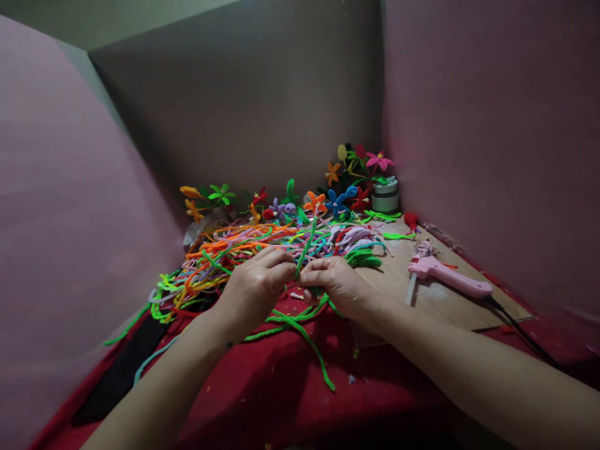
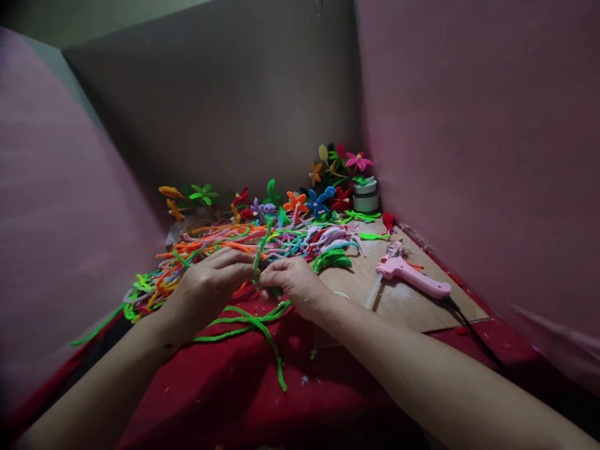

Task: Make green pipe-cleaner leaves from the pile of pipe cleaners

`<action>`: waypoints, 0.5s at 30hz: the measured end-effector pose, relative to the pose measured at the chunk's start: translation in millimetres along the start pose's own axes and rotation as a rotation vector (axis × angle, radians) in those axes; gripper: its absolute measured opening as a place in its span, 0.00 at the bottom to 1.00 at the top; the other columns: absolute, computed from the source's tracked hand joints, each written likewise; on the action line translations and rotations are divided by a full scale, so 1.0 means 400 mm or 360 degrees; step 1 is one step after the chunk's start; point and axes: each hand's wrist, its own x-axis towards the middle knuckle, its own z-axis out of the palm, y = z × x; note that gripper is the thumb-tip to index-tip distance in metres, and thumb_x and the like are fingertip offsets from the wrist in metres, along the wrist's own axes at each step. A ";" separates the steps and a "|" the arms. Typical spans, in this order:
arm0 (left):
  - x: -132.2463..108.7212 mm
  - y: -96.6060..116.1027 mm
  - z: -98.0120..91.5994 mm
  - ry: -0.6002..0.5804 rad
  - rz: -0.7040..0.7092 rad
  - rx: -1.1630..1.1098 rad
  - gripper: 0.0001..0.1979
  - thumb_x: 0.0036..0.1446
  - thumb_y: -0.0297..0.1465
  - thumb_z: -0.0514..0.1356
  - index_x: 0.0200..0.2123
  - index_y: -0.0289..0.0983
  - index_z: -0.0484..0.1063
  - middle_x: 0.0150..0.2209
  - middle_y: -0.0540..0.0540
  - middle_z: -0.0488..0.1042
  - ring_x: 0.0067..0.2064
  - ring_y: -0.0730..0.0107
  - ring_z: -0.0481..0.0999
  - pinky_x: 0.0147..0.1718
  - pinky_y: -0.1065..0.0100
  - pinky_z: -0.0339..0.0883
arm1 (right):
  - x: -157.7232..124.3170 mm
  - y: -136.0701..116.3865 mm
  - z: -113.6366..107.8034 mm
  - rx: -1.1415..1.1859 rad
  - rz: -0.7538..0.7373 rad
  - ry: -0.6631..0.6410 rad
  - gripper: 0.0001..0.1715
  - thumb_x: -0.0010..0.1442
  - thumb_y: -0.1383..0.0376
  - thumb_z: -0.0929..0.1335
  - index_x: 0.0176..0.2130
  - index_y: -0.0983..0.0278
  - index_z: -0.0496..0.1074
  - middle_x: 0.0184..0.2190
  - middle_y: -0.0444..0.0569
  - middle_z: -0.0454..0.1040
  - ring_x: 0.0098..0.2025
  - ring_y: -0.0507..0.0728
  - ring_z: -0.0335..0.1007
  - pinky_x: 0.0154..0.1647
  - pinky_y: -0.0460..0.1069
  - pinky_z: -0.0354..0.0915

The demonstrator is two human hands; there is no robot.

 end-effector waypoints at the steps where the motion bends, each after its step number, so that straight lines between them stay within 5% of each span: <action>1: 0.001 0.002 -0.008 -0.0080 -0.0005 0.0045 0.10 0.57 0.23 0.50 0.32 0.37 0.70 0.34 0.45 0.71 0.38 0.68 0.69 0.35 0.70 0.61 | 0.001 -0.002 -0.001 -0.0039 -0.0001 -0.0006 0.07 0.41 0.70 0.66 0.15 0.66 0.67 0.13 0.42 0.66 0.18 0.48 0.58 0.23 0.45 0.57; 10: 0.040 0.004 -0.050 -0.0373 -0.0270 -0.0076 0.08 0.47 0.23 0.53 0.19 0.37 0.63 0.19 0.52 0.62 0.21 0.76 0.57 0.21 0.71 0.45 | 0.008 -0.022 0.014 -0.0623 -0.0113 0.0027 0.08 0.44 0.72 0.64 0.17 0.66 0.68 0.14 0.43 0.66 0.18 0.48 0.58 0.22 0.44 0.55; 15: 0.064 -0.022 -0.059 -0.0616 -0.0960 -0.1052 0.08 0.46 0.29 0.56 0.18 0.35 0.65 0.16 0.54 0.58 0.18 0.80 0.53 0.17 0.75 0.45 | -0.003 -0.023 0.018 -0.1528 -0.0936 0.0188 0.09 0.51 0.71 0.62 0.23 0.67 0.68 0.19 0.46 0.68 0.22 0.50 0.61 0.25 0.45 0.55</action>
